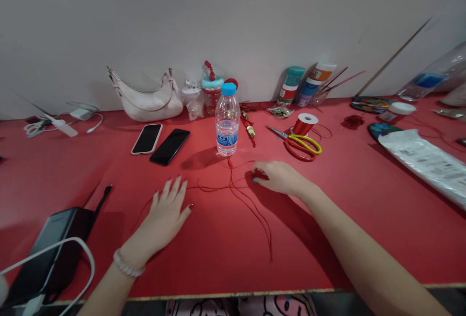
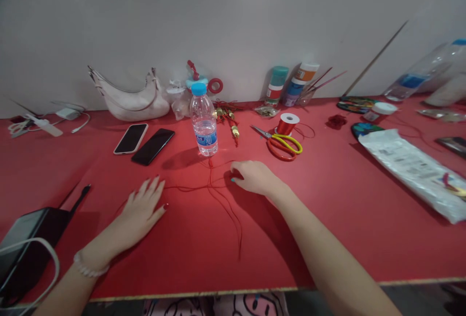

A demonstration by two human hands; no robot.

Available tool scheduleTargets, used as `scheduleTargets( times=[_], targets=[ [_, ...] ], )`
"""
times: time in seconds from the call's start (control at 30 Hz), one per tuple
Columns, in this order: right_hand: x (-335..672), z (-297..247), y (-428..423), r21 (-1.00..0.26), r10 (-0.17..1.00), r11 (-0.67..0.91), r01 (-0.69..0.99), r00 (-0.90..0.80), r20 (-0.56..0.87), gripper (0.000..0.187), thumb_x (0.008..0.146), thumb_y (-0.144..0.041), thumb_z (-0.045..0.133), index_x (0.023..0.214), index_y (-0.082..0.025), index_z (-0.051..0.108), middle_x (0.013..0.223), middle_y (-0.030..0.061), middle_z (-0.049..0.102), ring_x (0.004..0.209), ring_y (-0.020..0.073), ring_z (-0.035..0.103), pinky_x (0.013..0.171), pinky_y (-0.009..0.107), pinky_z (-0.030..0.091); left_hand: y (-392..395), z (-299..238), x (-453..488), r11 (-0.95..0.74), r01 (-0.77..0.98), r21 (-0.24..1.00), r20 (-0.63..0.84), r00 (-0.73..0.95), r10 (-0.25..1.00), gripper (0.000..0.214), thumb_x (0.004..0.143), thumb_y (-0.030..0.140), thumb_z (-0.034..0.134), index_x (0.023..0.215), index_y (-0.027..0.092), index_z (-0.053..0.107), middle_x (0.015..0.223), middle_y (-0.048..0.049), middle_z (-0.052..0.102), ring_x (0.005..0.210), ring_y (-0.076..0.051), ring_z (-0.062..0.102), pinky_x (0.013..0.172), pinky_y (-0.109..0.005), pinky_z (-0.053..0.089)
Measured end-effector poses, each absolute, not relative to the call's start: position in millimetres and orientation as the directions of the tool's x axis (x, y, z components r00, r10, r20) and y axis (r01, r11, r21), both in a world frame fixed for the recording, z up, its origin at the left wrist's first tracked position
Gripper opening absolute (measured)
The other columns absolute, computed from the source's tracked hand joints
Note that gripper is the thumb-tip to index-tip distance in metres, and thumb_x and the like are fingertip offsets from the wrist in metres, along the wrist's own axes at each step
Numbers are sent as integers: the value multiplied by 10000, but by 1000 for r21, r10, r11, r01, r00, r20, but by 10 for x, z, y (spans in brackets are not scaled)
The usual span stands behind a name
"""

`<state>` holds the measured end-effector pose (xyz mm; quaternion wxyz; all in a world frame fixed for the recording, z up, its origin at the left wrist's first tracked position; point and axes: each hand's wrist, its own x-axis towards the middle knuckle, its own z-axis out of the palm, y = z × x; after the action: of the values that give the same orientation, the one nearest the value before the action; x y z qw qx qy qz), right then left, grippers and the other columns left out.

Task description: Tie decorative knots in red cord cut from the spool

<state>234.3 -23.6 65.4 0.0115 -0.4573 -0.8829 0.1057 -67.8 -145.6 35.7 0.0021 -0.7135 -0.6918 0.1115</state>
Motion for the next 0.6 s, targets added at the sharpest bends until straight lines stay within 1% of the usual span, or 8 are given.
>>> scheduleTargets(
  times=[0.1, 0.2, 0.3, 0.37, 0.43, 0.5, 0.53, 0.6],
  targets=[
    [2343, 607, -213, -150, 810, 556, 818, -573, -124, 125, 840, -194, 454, 849, -216, 577, 849, 42, 671, 720, 174, 601, 557, 253, 293, -1489, 313, -572, -69, 988, -136, -187, 43, 981, 624, 917, 439, 274, 1445, 110, 223, 1523, -116, 176, 1386, -314, 196, 1048, -543, 289],
    [2365, 550, -181, -128, 820, 541, 831, -555, -140, 145, 857, -192, 419, 852, -205, 563, 851, 70, 668, 718, 196, 602, 569, 270, 308, -1495, 316, -543, 107, 963, -246, -96, -134, 986, 665, 906, 449, 298, 1413, 19, 276, 1495, -194, 220, 1371, -360, 212, 1039, -596, 251],
    [2382, 506, -147, -193, 855, 502, 843, -517, -34, 149, 852, -172, 374, 867, -190, 522, 867, 103, 642, 756, 215, 589, 634, 299, 361, -1483, 355, -523, 232, 926, -298, -18, -248, 969, 693, 893, 455, 326, 1381, -37, 318, 1473, -252, 239, 1360, -411, 200, 1023, -633, 227],
    [2373, 492, -128, -369, 861, 500, 783, -494, 120, 123, 833, -155, 361, 839, -195, 478, 952, 126, 618, 872, 226, 572, 736, 336, 397, -1477, 391, -485, 166, 952, -258, -60, -187, 981, 667, 898, 443, 324, 1411, 20, 287, 1493, -212, 219, 1370, -399, 182, 1019, -629, 242],
    [2346, 485, -118, -643, 866, 476, 600, -446, 225, 67, 835, -186, 369, 815, -214, 427, 1058, 128, 595, 995, 222, 544, 830, 368, 408, -1478, 423, -432, 30, 983, -182, -159, -60, 985, 635, 908, 430, 310, 1440, 91, 240, 1512, -148, 196, 1384, -359, 172, 1030, -605, 259],
    [2313, 480, -117, -882, 890, 359, 304, -395, 225, 50, 858, -266, 393, 820, -234, 392, 1083, 95, 602, 1047, 202, 542, 874, 382, 415, -1480, 445, -382, -60, 990, -128, -226, 30, 974, 629, 914, 429, 302, 1449, 111, 211, 1516, -120, 188, 1388, -331, 180, 1044, -582, 265],
    [2298, 477, -120, -950, 902, 273, 152, -383, 198, 83, 862, -309, 412, 823, -242, 382, 1045, 73, 619, 1036, 194, 558, 880, 386, 420, -1479, 451, -364, -75, 990, -121, -230, 46, 972, 631, 914, 428, 303, 1448, 106, 211, 1513, -121, 199, 1384, -325, 197, 1049, -578, 264],
    [2277, 475, -127, -991, 914, 107, -79, -385, 130, 149, 846, -369, 466, 825, -252, 377, 900, 30, 636, 967, 188, 598, 877, 387, 429, -1467, 459, -346, -60, 988, -141, -181, 34, 983, 631, 914, 423, 309, 1441, 88, 229, 1499, -138, 239, 1371, -327, 237, 1050, -578, 262]
  ],
)
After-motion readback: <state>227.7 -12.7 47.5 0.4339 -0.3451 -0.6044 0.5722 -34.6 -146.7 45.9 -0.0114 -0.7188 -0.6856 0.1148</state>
